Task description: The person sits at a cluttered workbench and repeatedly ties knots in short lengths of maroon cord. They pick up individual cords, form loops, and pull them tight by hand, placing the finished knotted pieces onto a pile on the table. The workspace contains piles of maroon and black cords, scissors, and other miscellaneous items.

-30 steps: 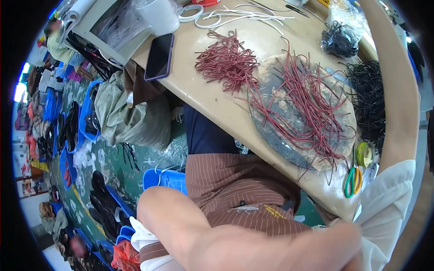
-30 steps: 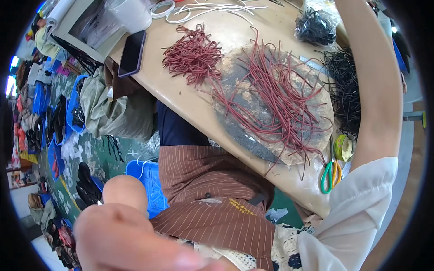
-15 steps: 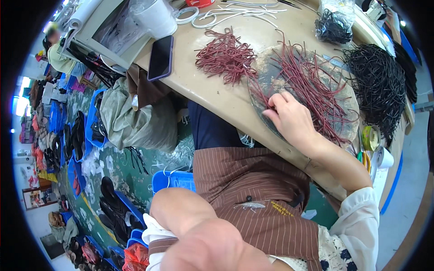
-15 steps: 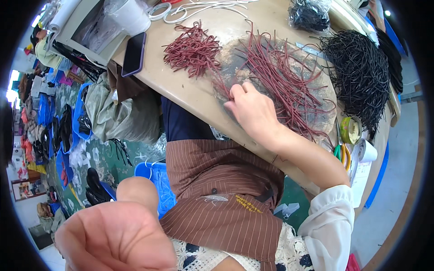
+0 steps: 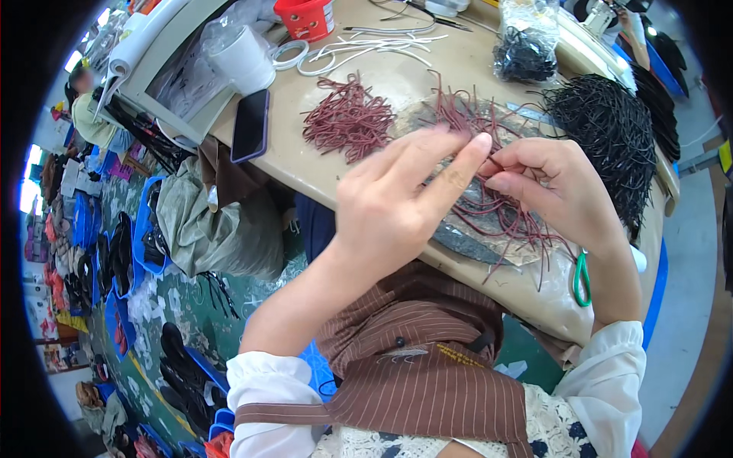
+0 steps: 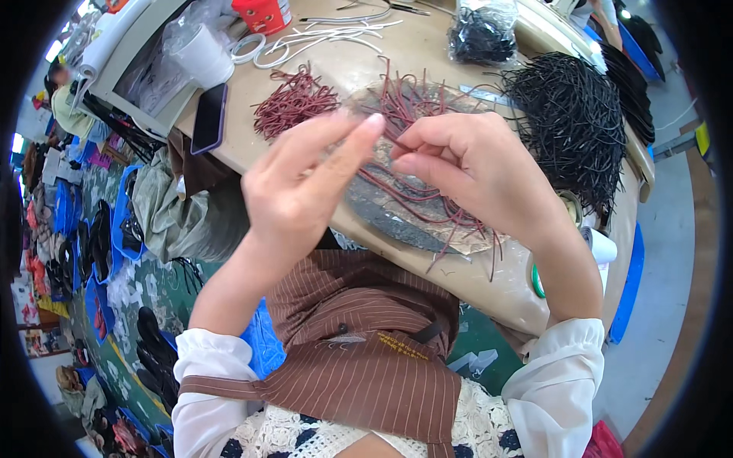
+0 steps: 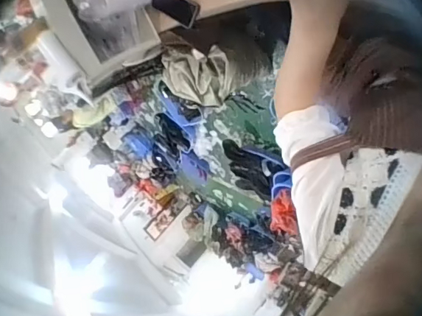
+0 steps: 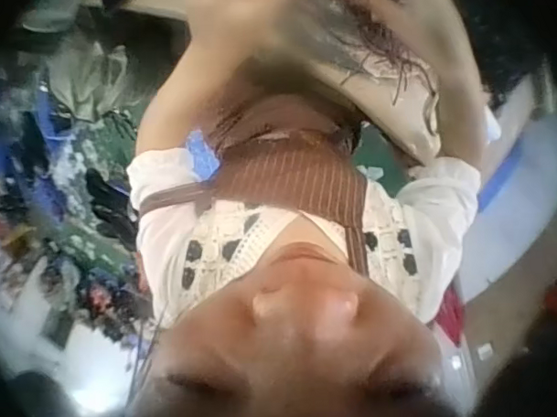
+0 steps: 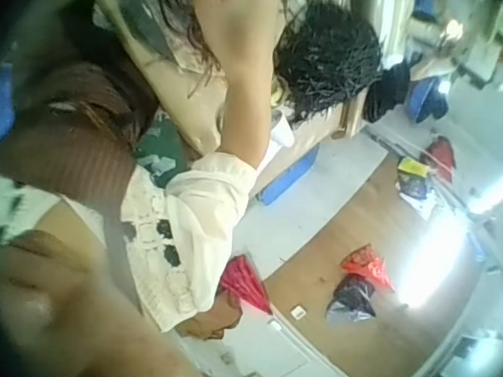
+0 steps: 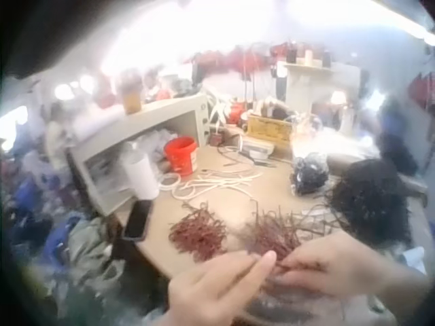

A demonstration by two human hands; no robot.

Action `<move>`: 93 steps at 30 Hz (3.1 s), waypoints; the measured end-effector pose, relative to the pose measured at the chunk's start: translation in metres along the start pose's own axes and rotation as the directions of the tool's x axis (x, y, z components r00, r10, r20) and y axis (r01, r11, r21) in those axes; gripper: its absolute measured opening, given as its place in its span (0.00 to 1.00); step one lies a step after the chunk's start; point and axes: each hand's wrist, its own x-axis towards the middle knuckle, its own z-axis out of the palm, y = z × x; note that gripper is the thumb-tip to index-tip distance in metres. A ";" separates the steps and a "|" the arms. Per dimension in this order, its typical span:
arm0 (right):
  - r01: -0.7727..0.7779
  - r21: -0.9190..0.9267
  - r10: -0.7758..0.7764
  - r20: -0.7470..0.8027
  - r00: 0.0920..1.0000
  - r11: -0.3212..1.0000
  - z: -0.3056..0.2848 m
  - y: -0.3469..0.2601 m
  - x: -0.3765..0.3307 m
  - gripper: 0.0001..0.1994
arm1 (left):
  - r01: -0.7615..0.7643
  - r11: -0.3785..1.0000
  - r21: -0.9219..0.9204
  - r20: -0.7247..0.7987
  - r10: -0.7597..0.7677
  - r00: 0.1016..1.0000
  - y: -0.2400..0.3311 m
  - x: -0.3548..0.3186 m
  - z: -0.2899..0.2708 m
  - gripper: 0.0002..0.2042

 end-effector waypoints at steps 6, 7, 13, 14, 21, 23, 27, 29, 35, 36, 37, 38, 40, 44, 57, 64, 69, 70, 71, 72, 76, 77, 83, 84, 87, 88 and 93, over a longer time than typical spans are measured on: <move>0.002 0.189 -0.030 0.144 0.989 0.982 -0.005 -0.008 -0.002 0.06 | -0.079 0.972 0.219 -0.061 0.094 0.994 0.003 0.022 -0.030 0.15; -0.016 0.311 -0.045 0.188 0.981 0.950 -0.003 -0.006 -0.001 0.07 | -0.030 0.988 0.149 -0.013 0.032 0.999 0.003 0.019 -0.032 0.13; -0.374 0.800 0.001 0.424 0.906 0.469 0.037 0.025 -0.008 0.10 | 0.758 0.391 -0.521 0.447 -0.632 0.633 0.021 -0.032 -0.021 0.09; -0.377 0.830 0.065 0.386 0.920 0.411 0.046 0.029 -0.010 0.09 | 0.832 0.103 -0.545 0.619 -0.620 0.482 0.023 -0.037 -0.017 0.10; -0.225 0.676 0.182 0.135 0.974 0.702 0.046 0.014 -0.015 0.07 | 0.734 -0.442 -0.516 0.832 -0.462 0.308 0.025 -0.047 -0.005 0.12; -0.221 0.662 0.194 0.116 0.974 0.716 0.044 0.013 -0.013 0.06 | 0.737 -0.451 -0.503 0.839 -0.458 0.293 0.027 -0.047 -0.003 0.12; -0.252 0.637 0.240 0.107 0.965 0.728 0.047 0.017 -0.013 0.07 | 0.771 -0.371 -0.517 0.819 -0.477 0.319 0.028 -0.049 -0.002 0.11; -0.201 0.677 0.226 0.052 0.973 0.708 0.052 0.018 -0.013 0.08 | 0.791 -0.323 -0.519 0.806 -0.493 0.327 0.030 -0.046 -0.003 0.11; -0.121 0.638 0.211 -0.065 0.975 0.761 0.076 0.017 -0.020 0.22 | 0.746 -0.249 -0.618 0.716 -0.569 0.404 0.027 -0.060 0.005 0.10; -0.073 0.600 0.184 -0.125 0.975 0.797 0.090 0.018 -0.027 0.26 | 0.709 -0.272 -0.650 0.681 -0.622 0.386 0.027 -0.061 0.007 0.10; -0.028 0.555 0.156 -0.184 0.970 0.831 0.102 0.021 -0.034 0.29 | 0.669 -0.294 -0.683 0.646 -0.670 0.365 0.028 -0.063 0.010 0.10; -0.117 0.761 0.151 0.025 0.988 0.638 0.114 0.028 -0.043 0.32 | 0.626 -0.313 -0.714 0.611 -0.716 0.339 0.028 -0.064 0.012 0.10; -0.364 0.869 0.140 0.336 0.931 0.335 0.118 0.028 -0.055 0.28 | 0.595 -0.328 -0.734 0.593 -0.736 0.325 0.024 -0.067 0.007 0.09; -0.279 0.643 0.221 0.171 0.960 0.714 0.066 0.036 -0.056 0.10 | 0.688 -0.440 -0.577 0.763 -0.590 0.263 0.020 -0.066 -0.021 0.09; 0.302 -0.121 -0.319 -0.168 0.933 0.946 0.056 0.016 -0.028 0.07 | 0.567 -0.684 -0.459 0.885 -0.405 0.229 0.043 -0.062 -0.002 0.10; 0.383 -0.151 -0.400 -0.101 0.911 0.911 0.008 0.015 -0.031 0.06 | 0.786 -0.408 -0.465 0.879 -0.319 0.355 0.036 -0.058 -0.017 0.30; 0.041 0.576 -0.095 0.063 0.994 0.816 0.038 0.033 -0.022 0.03 | 0.770 -0.268 -0.579 0.807 -0.326 0.493 0.058 -0.039 -0.024 0.42; -0.128 0.695 0.007 0.174 0.985 0.708 0.042 0.036 -0.025 0.03 | 0.743 -0.230 -0.629 0.762 -0.373 0.530 0.057 -0.039 -0.025 0.42; -0.293 0.773 0.087 0.297 0.951 0.562 0.046 0.038 -0.030 0.03 | 0.713 -0.189 -0.675 0.713 -0.416 0.565 0.056 -0.039 -0.026 0.42; -0.255 0.784 0.043 0.281 0.959 0.567 0.052 0.039 -0.035 0.04 | 0.691 -0.195 -0.696 0.682 -0.482 0.550 0.054 -0.043 -0.025 0.40; -0.298 0.806 0.070 0.307 0.949 0.511 0.049 0.023 -0.047 0.07 | 0.704 -0.210 -0.678 0.690 -0.512 0.512 0.048 -0.049 -0.022 0.29; -0.301 0.784 0.047 0.329 0.943 0.544 0.046 0.023 -0.048 0.08 | 0.732 -0.197 -0.652 0.708 -0.503 0.495 0.049 -0.049 -0.021 0.27; -0.224 0.647 0.043 0.283 0.958 0.729 0.034 0.004 -0.047 0.09 | 0.711 -0.257 -0.655 0.715 -0.516 0.472 0.050 -0.053 -0.009 0.16; -0.191 0.575 0.049 0.253 0.966 0.796 0.036 0.004 -0.047 0.08 | 0.716 -0.254 -0.651 0.711 -0.534 0.457 0.051 -0.053 -0.008 0.15; -0.089 0.470 0.032 0.128 0.991 0.878 0.048 0.006 -0.042 0.06 | 0.738 -0.233 -0.634 0.693 -0.595 0.407 0.051 -0.053 -0.008 0.11; -0.031 0.462 0.000 0.067 0.998 0.887 0.056 0.011 -0.040 0.05 | 0.750 -0.219 -0.624 0.683 -0.619 0.387 0.050 -0.056 -0.007 0.10; -0.153 0.610 0.174 0.024 0.984 0.778 0.083 0.015 -0.042 0.05 | 0.776 -0.159 -0.611 0.637 -0.681 0.361 0.048 -0.069 -0.004 0.10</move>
